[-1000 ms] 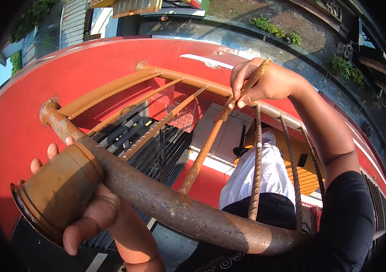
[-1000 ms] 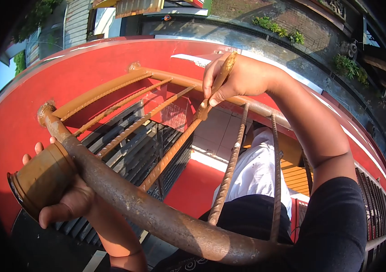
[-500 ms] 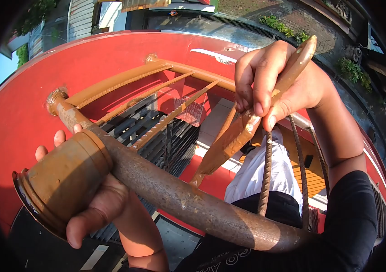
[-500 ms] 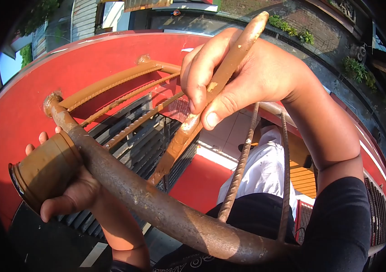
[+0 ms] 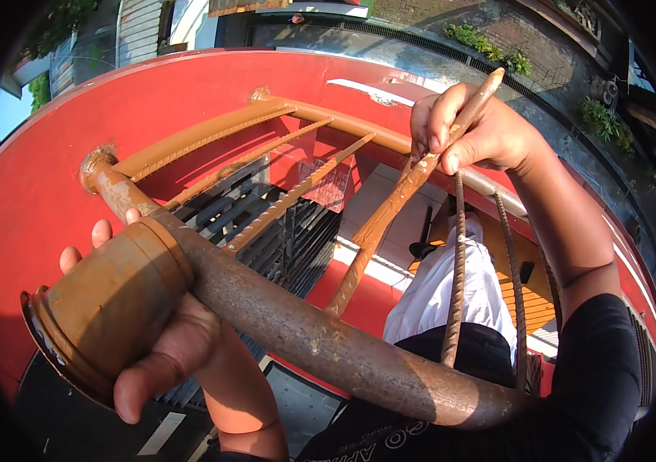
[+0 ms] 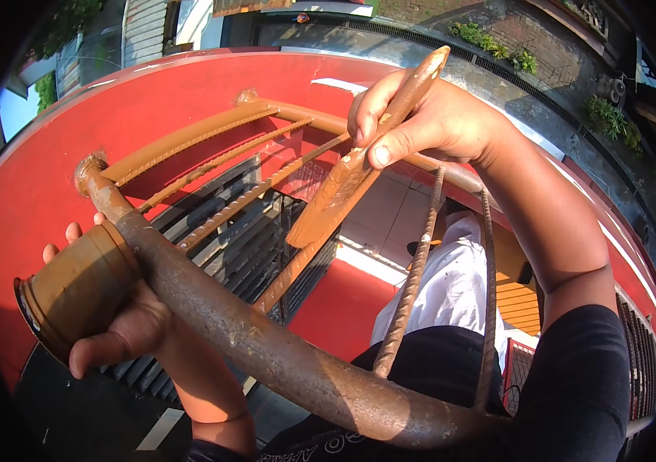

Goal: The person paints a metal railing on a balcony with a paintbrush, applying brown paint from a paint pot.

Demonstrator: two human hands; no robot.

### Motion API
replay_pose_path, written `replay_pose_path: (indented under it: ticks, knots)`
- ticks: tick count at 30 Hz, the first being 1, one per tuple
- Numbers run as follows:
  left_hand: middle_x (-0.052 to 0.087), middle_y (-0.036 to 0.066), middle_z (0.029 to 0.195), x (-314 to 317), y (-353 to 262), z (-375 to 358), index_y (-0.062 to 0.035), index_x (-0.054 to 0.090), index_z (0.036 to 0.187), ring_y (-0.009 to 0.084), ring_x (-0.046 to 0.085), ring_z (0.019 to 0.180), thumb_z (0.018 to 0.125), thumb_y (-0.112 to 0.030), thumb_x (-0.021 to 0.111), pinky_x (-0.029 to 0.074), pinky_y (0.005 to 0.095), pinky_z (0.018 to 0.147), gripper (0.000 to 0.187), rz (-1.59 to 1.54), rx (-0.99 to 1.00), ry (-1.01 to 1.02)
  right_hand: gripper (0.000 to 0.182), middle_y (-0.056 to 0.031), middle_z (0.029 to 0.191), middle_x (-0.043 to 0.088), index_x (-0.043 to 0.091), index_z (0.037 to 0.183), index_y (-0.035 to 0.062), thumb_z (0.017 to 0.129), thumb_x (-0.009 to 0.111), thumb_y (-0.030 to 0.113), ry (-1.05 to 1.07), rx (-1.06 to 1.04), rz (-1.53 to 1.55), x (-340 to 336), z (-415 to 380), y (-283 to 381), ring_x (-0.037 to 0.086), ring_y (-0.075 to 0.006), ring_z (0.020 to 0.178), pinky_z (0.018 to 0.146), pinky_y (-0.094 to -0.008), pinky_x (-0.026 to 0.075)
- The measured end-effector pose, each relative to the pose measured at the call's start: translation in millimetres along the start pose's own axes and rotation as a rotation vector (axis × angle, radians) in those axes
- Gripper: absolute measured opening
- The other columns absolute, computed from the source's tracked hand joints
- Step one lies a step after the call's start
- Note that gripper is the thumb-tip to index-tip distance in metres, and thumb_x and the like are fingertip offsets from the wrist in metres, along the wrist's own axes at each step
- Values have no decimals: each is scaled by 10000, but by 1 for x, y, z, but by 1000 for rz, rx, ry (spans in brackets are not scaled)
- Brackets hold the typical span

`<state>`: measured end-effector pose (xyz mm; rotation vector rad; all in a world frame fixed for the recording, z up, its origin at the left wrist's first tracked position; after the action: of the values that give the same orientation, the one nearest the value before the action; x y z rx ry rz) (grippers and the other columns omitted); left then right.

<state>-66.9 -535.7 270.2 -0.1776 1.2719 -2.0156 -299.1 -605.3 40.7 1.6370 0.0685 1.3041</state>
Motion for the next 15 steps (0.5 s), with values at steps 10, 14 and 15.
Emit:
replay_pose_path:
  ticks: [10, 14, 15]
  knots:
    - [542, 286, 1308, -5, 0, 2, 55, 381, 1404, 392, 566, 1234, 681, -808, 662, 433, 577, 1084, 1161, 9, -11, 37, 283, -102, 824, 644, 716, 831, 59, 645, 917, 129, -9, 136, -19, 15, 10, 7, 648, -246, 833, 719, -369, 544]
    - [536, 295, 1308, -2, 1, 1, 60, 378, 1405, 398, 568, 1227, 682, -815, 653, 419, 581, 1093, 1169, 44, 27, 8, 271, -99, 830, 644, 716, 830, 61, 660, 910, 144, -13, -36, 46, 9, 7, 10, 647, -249, 845, 755, -381, 547]
    - [534, 298, 1308, -2, 1, 1, 61, 377, 1406, 400, 568, 1226, 681, -817, 651, 415, 582, 1095, 1172, 49, 29, 2, 277, -98, 830, 644, 718, 831, 63, 652, 914, 143, 23, 1, 49, 10, 8, 10, 654, -258, 855, 765, -387, 548]
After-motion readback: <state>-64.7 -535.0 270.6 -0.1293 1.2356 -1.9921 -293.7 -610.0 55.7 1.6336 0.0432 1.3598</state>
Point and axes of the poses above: each hand's wrist, its own z-axis towards the middle knuckle, its own x-axis out of the palm, y = z × x, the point moved 1 cm from there along z, towards the middle knuckle
